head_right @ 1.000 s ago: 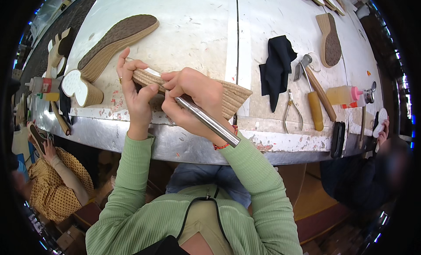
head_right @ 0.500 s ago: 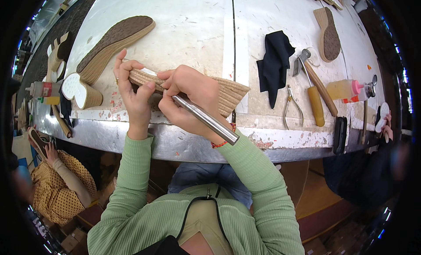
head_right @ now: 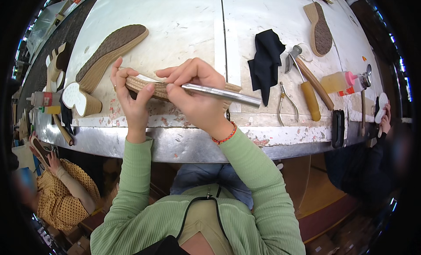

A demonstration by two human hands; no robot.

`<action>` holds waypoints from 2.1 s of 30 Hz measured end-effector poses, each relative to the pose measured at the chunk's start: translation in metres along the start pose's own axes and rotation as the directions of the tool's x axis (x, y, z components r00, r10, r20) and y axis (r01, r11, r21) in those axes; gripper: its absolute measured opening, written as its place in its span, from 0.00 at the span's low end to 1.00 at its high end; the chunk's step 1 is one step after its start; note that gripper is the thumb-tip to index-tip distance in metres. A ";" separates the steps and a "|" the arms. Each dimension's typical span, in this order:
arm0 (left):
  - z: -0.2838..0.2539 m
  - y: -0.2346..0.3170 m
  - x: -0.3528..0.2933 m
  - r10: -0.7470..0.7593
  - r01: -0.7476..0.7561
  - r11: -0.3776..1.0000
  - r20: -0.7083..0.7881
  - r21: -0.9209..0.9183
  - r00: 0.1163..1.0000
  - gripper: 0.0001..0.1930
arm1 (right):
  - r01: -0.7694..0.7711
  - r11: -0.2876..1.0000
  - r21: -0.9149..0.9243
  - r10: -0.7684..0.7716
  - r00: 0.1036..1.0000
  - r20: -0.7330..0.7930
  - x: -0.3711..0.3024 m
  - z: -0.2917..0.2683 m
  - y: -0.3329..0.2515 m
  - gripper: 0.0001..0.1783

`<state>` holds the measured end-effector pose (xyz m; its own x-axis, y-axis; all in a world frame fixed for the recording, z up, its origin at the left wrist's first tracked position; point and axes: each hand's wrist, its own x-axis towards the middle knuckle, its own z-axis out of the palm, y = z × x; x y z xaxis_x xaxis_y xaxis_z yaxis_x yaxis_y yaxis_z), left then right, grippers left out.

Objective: The person uses a metal awl to puncture and align the woven sole of a wedge sandal, then wipes the sole with a black cloth. They continue to puncture and adjust the sole with the awl throughout the clip.

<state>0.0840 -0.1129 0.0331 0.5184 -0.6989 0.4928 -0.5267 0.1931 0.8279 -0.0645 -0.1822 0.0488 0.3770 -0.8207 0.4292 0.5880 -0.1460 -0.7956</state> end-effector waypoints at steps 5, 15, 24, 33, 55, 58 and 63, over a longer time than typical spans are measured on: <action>-0.003 0.002 0.003 -0.038 0.039 0.998 0.025 -0.054 0.999 0.21 | 0.109 0.993 -0.044 -0.112 0.990 -0.088 0.012 -0.020 -0.027 0.08; -0.006 0.000 0.002 -0.082 0.079 0.966 -0.001 -0.245 0.997 0.25 | -0.004 0.976 -0.218 -0.086 0.911 -0.404 -0.034 -0.111 -0.090 0.14; 0.003 0.069 0.008 0.147 -0.337 0.845 0.425 0.415 0.893 0.23 | -0.105 0.976 -0.189 0.002 0.880 -0.476 -0.076 -0.136 -0.100 0.17; 0.024 0.073 0.008 0.063 -0.418 0.800 0.632 0.431 0.772 0.19 | -0.171 0.967 -0.189 0.103 0.941 -0.323 -0.058 -0.098 -0.072 0.08; 0.027 0.072 0.004 0.099 -0.408 0.817 0.599 0.406 0.795 0.15 | -0.096 0.986 -0.136 0.053 0.955 -0.292 -0.055 -0.051 -0.022 0.14; 0.028 0.071 0.004 0.120 -0.416 0.815 0.585 0.404 0.802 0.14 | -0.050 0.978 -0.201 -0.017 0.948 -0.319 -0.055 -0.045 -0.018 0.14; 0.027 0.072 0.005 0.100 -0.406 0.816 0.592 0.411 0.800 0.14 | -0.144 0.988 -0.064 0.113 0.931 -0.347 -0.052 -0.050 -0.023 0.15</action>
<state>0.0303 -0.1206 0.0882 -0.0369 -0.9474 0.3181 -0.9175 0.1582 0.3649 -0.1338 -0.1641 0.0235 0.1693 -0.9722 0.1615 0.4806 -0.0616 -0.8748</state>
